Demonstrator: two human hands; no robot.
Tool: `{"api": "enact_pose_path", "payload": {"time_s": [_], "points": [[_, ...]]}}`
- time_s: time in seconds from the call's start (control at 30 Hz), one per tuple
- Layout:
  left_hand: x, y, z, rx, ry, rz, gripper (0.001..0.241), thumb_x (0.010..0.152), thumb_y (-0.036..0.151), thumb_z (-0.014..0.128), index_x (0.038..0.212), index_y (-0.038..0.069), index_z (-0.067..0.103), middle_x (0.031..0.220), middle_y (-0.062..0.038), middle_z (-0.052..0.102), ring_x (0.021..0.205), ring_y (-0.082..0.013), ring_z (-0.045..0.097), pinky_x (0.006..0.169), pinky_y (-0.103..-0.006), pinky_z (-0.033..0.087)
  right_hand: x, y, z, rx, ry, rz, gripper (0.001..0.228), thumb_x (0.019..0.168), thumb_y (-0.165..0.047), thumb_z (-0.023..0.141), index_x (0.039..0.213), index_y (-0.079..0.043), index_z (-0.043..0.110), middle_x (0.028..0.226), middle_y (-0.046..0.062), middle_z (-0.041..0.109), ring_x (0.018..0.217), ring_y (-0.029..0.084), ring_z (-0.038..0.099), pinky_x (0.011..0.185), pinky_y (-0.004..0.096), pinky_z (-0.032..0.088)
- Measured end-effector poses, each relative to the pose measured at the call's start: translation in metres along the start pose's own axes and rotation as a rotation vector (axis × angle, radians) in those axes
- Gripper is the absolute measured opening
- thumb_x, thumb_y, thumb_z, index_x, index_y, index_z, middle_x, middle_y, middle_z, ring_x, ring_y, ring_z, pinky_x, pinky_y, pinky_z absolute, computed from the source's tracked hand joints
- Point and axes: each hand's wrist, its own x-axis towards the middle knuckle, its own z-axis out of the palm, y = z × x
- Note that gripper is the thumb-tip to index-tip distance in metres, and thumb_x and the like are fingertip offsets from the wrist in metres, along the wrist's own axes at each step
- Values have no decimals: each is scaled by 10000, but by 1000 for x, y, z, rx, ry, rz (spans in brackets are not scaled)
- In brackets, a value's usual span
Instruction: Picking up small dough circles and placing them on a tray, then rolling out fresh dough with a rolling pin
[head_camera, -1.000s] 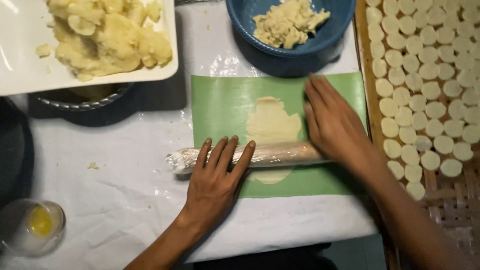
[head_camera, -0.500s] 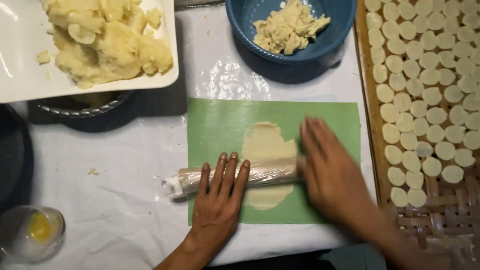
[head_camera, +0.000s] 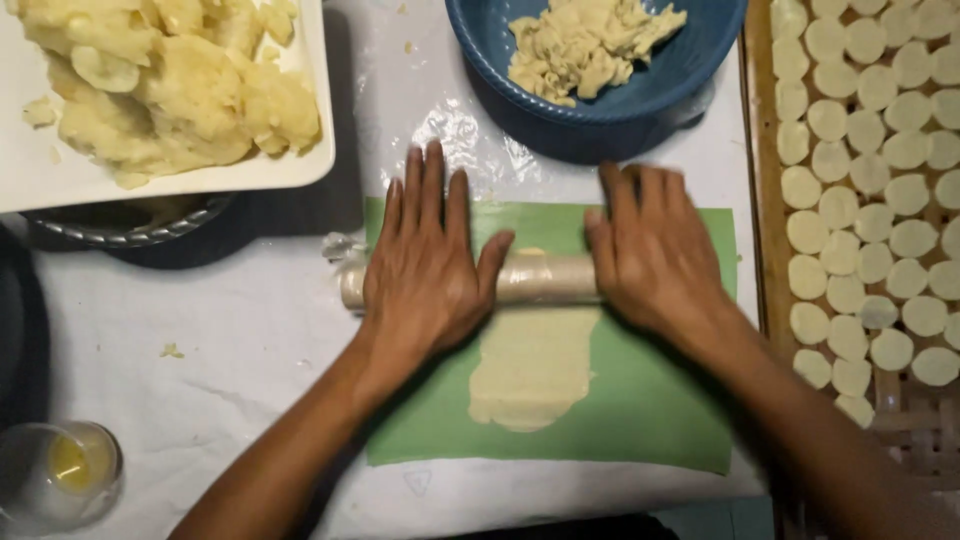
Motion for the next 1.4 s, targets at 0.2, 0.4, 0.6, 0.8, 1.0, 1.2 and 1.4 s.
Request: {"api": "enact_pose_path", "payload": {"time_s": [0.2,0.4,0.6,0.8,1.0,1.2,1.4], "points": [[39,-9,-5,-40,215,102,455,1065,268,503,1253,-145,527,1330,-361,511,1188,-463,504,944,-543,492,26,11,5,-76,439,-114,306,1093,-63,605,794,-6,631,719,164,606,581,303,509,542,433,419],[62,-13,-7,121,593,179,145,1018,133,616,993,-6,586,967,-147,511,860,-285,469,737,-404,402,44,34,22,-159,450,-21,422,1000,-69,687,597,28,611,504,157,502,371,239,291,409,401,331],[9,-5,15,92,72,-30,749,1072,446,305,1537,-142,311,1625,-325,310,1544,-431,203,1262,-562,77,-4,-3,10,-148,348,-78,401,1082,-235,511,1293,64,673,1176,229,624,1033,338,576,877,438,463],[-67,22,14,2,159,95,622,1066,313,412,1485,-146,406,1564,-329,432,1497,-424,391,1245,-583,253,-74,-30,9,5,211,-91,587,1022,-192,492,1456,198,429,1493,411,495,1409,513,491,1196,618,337],[-150,41,28,11,68,88,686,1017,334,458,1540,-96,345,1652,-247,319,1564,-336,253,1254,-447,180,-156,-26,45,-79,156,-108,647,978,-246,493,1463,171,397,1549,389,408,1460,521,407,1222,595,306],[-118,20,14,33,170,117,626,978,375,602,1469,9,476,1389,-222,554,1272,-361,537,1163,-495,350,-118,-26,12,104,244,-156,572,1017,-183,442,1516,89,382,1617,291,364,1510,425,371,1230,545,300],[-88,6,-11,130,248,125,608,932,366,669,1370,-40,560,1134,-192,625,992,-321,596,933,-462,464,-23,-13,-74,83,437,-211,328,990,-102,573,1242,98,638,1421,312,595,1171,396,645,992,496,535]]}}
